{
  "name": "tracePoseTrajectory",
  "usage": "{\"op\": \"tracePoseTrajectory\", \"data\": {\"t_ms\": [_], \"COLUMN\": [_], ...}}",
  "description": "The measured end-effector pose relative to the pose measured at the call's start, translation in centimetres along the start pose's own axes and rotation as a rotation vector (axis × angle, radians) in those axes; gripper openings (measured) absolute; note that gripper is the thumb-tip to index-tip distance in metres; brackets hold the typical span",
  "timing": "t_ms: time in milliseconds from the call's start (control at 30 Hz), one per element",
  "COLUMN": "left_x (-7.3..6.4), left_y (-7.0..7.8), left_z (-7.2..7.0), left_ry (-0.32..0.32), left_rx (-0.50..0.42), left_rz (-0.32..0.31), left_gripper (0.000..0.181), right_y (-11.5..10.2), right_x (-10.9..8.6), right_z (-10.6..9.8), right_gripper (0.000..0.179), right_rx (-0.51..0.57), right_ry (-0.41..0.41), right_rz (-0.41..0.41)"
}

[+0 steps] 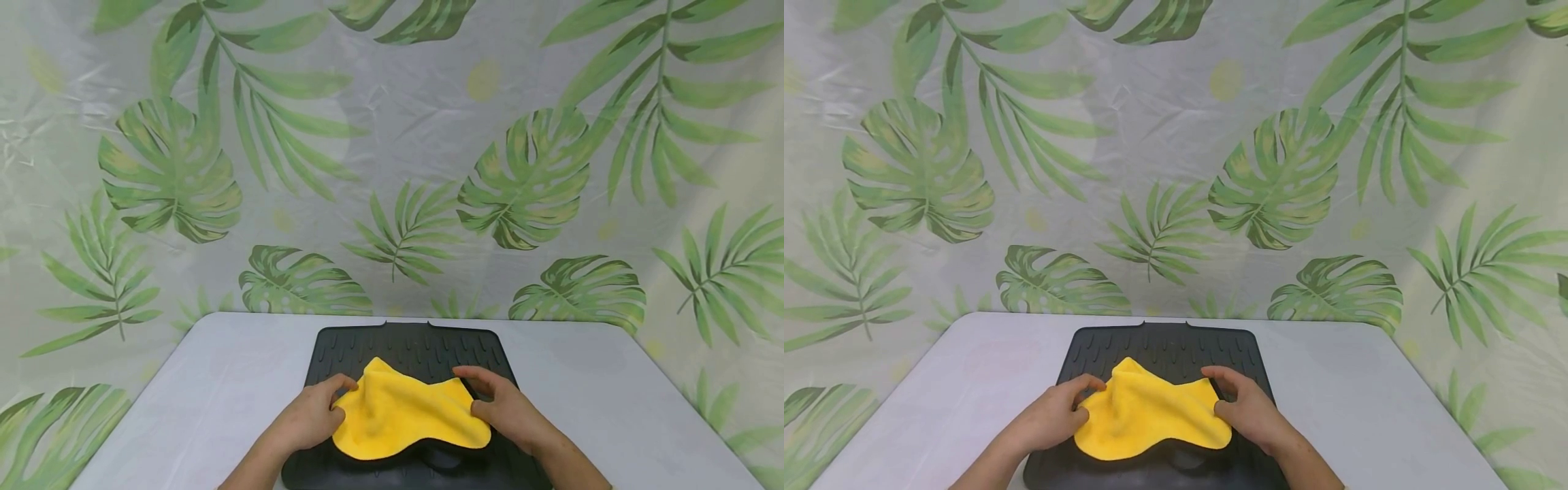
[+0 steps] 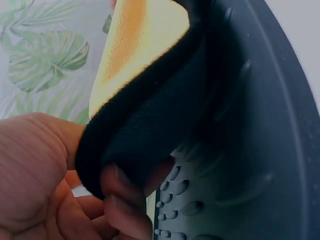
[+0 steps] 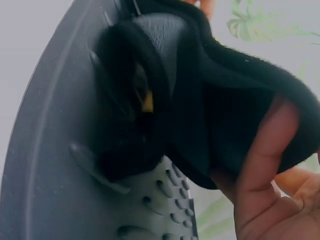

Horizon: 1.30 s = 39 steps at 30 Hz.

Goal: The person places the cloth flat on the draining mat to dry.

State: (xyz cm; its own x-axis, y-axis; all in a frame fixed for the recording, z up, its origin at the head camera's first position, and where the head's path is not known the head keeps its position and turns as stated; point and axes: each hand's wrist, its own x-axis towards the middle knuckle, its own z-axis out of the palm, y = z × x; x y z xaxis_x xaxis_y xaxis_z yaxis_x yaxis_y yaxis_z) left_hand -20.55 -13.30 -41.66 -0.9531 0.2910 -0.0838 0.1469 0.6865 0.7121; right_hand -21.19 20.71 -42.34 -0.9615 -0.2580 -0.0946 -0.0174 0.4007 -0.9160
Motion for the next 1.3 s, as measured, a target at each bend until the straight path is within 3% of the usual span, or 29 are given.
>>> {"op": "tracePoseTrajectory", "data": {"t_ms": [267, 433, 533, 600, 767, 900, 1100, 1200, 1300], "left_x": [0.25, 0.16, 0.13, 0.18, 0.35, 0.28, 0.0, -0.06, -0.17], "left_y": [-0.01, -0.03, -0.05, -0.08, -0.13, -0.02, -0.02, -0.02, 0.09], "left_z": [0.01, -0.16, -0.25, -0.26, -0.16, -0.15, -0.2, -0.22, -0.31], "left_ry": [0.049, 0.056, 0.046, 0.049, 0.052, -0.012, -0.113, -0.086, -0.017], "left_rx": [0.055, 0.035, 0.022, 0.019, 0.011, 0.014, -0.002, 0.017, 0.038], "left_rz": [0.037, 0.019, 0.026, 0.037, 0.034, 0.026, 0.088, 0.116, 0.124], "left_gripper": [0.057, 0.05, 0.031, 0.021, 0.02, 0.036, 0.052, 0.056, 0.058], "right_y": [-0.8, -0.79, -0.55, -0.42, -0.34, -0.39, -0.27, -0.39, -0.6], "right_x": [0.06, 0.16, 0.37, 0.48, 0.49, 0.27, 0.24, 0.19, 0.15], "right_z": [0.03, 0.23, 0.41, 0.49, 0.46, 0.38, 0.21, 0.21, 0.14], "right_gripper": [0.074, 0.047, 0.023, 0.017, 0.01, 0.027, 0.062, 0.07, 0.073], "right_rx": [0.012, -0.048, -0.13, -0.172, -0.177, -0.177, -0.16, -0.162, -0.179], "right_ry": [0.093, 0.163, 0.209, 0.233, 0.239, 0.198, 0.101, 0.108, 0.127], "right_rz": [-0.001, 0.016, 0.034, 0.044, 0.055, 0.039, 0.053, 0.062, 0.056]}}
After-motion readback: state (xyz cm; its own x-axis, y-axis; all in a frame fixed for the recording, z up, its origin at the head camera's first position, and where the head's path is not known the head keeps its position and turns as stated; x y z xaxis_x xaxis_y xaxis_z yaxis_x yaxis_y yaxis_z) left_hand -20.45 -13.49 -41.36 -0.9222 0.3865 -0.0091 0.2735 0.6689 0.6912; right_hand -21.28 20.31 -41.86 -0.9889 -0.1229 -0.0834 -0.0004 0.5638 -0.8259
